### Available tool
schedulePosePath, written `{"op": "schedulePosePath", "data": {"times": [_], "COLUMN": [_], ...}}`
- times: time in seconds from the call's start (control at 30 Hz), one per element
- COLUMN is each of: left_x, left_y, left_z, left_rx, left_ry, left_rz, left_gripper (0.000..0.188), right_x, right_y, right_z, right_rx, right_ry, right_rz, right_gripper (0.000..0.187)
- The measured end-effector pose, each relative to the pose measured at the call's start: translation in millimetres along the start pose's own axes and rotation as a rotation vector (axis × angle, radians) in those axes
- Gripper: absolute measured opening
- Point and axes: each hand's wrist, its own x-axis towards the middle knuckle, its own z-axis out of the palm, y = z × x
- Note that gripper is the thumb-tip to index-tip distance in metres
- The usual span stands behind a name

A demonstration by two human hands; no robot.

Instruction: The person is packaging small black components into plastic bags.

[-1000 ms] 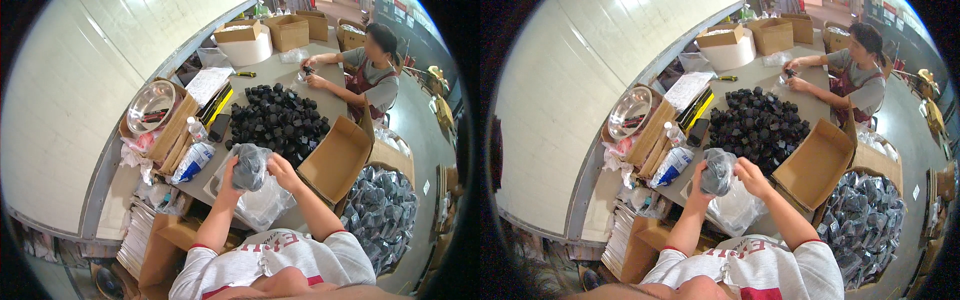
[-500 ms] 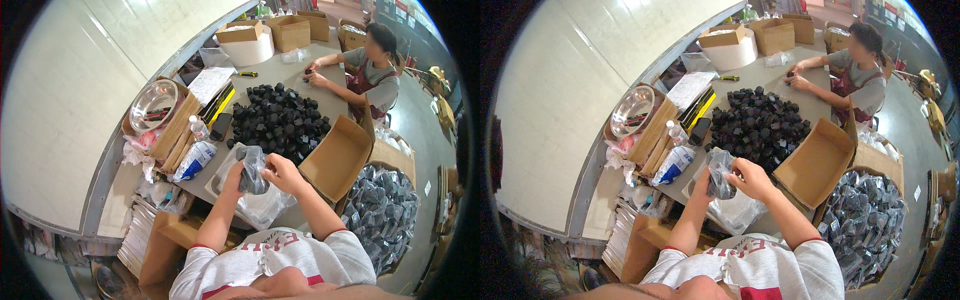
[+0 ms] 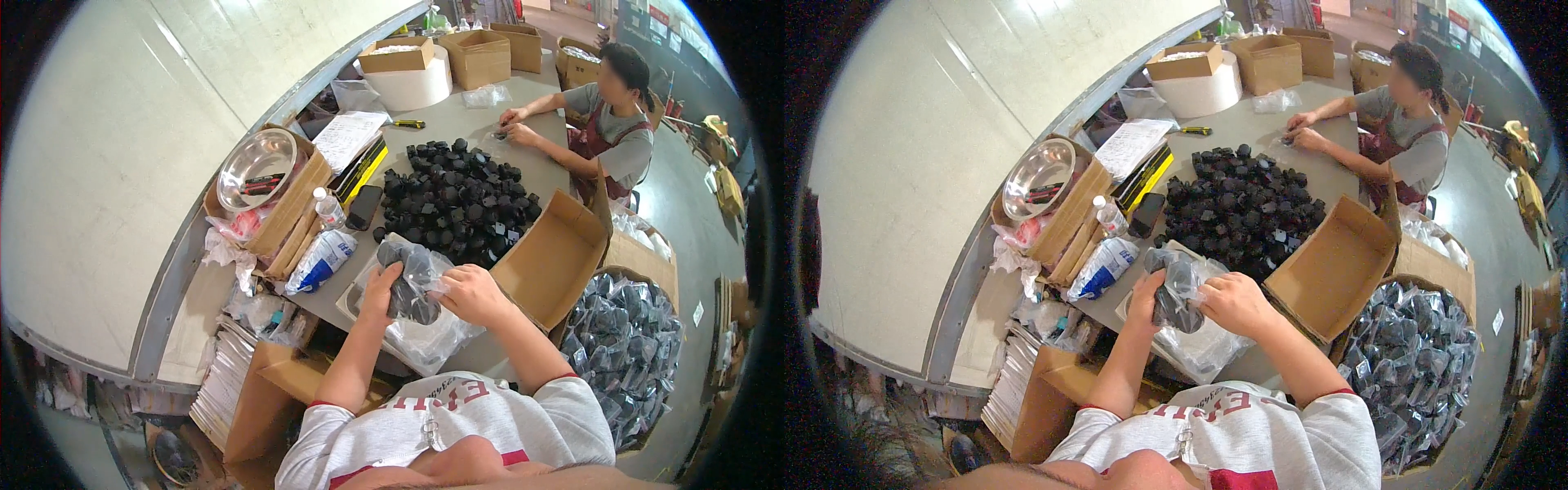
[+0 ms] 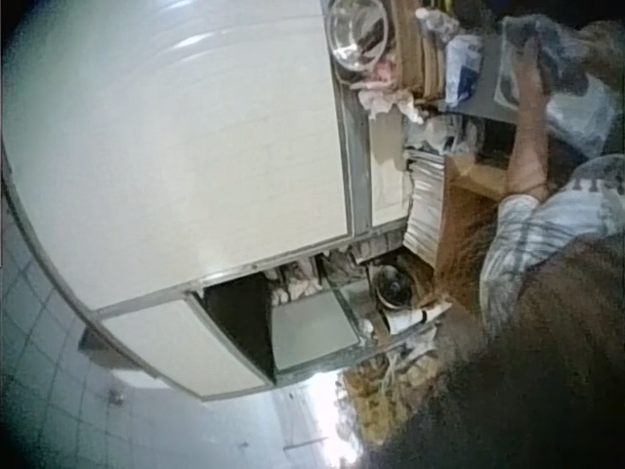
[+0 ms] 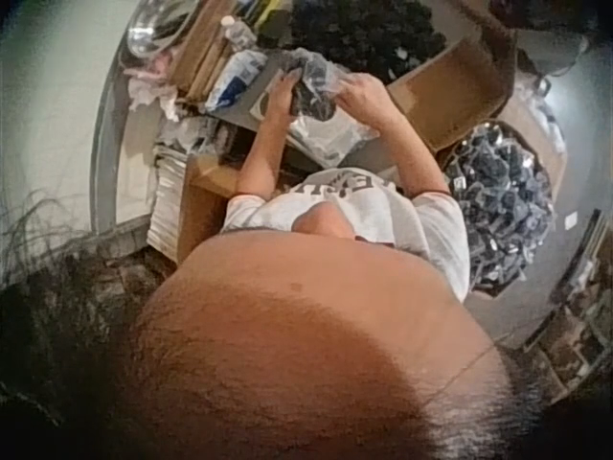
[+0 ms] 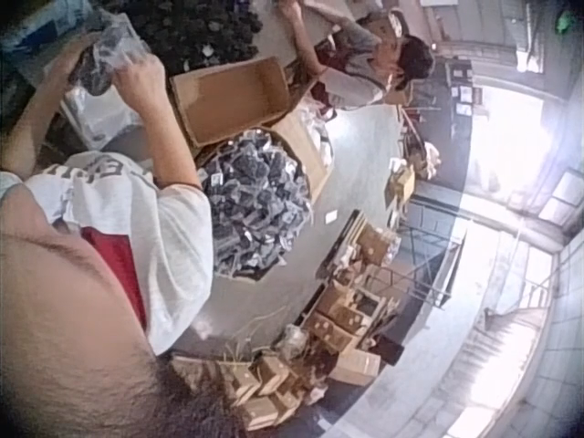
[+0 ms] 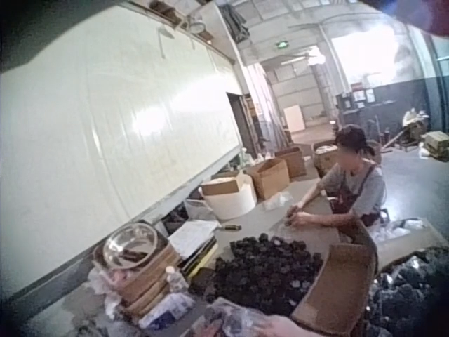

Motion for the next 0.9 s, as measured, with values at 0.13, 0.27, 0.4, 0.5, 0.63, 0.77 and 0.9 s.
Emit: {"op": "schedulePosePath", "data": {"times": [0.13,0.27,0.4,0.5,0.63,0.77,0.9], "left_x": [1,1,10,7,3,2,-10], "left_y": [-2,-7,-15,-10,-13,-27,-40], "left_z": [-4,-3,2,3,2,0,9], "left_rx": [-0.235,-0.232,-0.153,-0.142,-0.201,-0.313,0.104], "left_ry": [0.02,0.062,0.201,0.154,-0.091,-0.132,0.258], "left_rz": [-0.053,0.004,0.149,0.144,-0.034,-0.159,-0.139], "left_gripper": [0.029,0.029,0.03,0.032,0.034,0.034,0.041], "right_x": [-10,-18,-29,-23,-32,-26,-27], "right_y": [2,-2,4,12,23,18,17], "right_z": [-6,-5,18,26,23,17,19], "right_rx": [-0.025,0.115,0.139,0.283,1.422,1.342,1.574], "right_ry": [0.166,0.363,0.568,0.562,0.25,-0.052,-0.084], "right_rz": [-0.132,-0.095,0.015,0.05,0.63,0.676,0.809], "right_gripper": [0.019,0.023,0.018,0.012,0.009,0.012,0.011]}}
